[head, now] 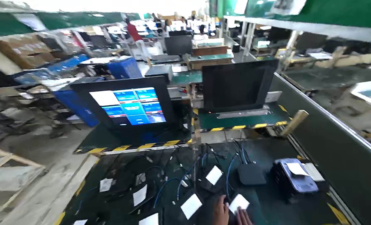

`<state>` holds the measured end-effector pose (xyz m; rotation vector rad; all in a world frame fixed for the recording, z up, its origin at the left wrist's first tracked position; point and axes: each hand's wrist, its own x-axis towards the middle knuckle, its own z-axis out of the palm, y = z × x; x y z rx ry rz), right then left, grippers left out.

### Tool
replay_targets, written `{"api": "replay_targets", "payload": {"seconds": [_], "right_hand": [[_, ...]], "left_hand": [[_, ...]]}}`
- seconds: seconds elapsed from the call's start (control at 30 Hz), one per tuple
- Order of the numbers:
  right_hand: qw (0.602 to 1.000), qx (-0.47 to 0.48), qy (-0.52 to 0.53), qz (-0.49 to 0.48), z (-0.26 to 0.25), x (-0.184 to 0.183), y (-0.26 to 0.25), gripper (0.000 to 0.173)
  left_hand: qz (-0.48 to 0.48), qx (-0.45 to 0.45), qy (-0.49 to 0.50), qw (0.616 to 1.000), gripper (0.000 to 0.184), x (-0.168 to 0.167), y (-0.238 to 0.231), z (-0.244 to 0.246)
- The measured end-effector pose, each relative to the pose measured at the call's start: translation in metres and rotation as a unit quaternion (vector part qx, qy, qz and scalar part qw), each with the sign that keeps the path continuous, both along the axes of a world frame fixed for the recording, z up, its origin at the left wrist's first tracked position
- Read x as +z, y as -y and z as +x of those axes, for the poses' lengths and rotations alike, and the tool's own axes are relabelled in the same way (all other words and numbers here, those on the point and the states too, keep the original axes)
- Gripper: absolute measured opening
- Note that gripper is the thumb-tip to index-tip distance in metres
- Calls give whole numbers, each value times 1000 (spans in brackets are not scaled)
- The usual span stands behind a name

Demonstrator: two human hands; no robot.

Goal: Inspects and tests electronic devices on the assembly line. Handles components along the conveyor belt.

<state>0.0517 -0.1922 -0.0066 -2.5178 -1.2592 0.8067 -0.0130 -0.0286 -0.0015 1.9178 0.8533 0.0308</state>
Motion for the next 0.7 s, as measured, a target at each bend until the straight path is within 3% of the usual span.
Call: {"api": "replay_targets", "payload": {"seconds": [0.07, 0.13, 0.2, 0.27, 0.33, 0.43, 0.57, 0.63, 0.7], "right_hand": [[999, 16, -21, -25, -2, 1, -4, 83], [998, -14, -47, -50, 26, 24, -16, 55], [997, -60, -48, -29, 69, 37, -26, 51], [996, -84, 1, -9, 120, 40, -42, 69], [997, -67, 46, -18, 170, 32, -59, 103], [992, 54, 93, -64, 233, 4, -76, 138], [965, 219, 113, -90, 278, -13, -89, 146], [955, 253, 127, -89, 287, -10, -91, 148], [956, 251, 134, -72, 286, -16, -88, 149]], "left_hand": [[28, -44, -2, 999, 44, -2, 5, -5], [62, -39, 14, 997, 42, -6, 9, -5], [96, -31, 40, 994, 42, -8, 13, -2], [125, -38, 57, 990, 44, -7, 15, 7], [140, -45, 57, 988, 45, -4, 18, 19], [134, -38, 50, 989, 44, 4, 28, 40], [4, -3, 15, 1000, 42, 26, 39, 62], [-90, 40, 36, 995, 46, 19, 38, 79], [-115, 88, 40, 989, 53, 13, 31, 96]]}}
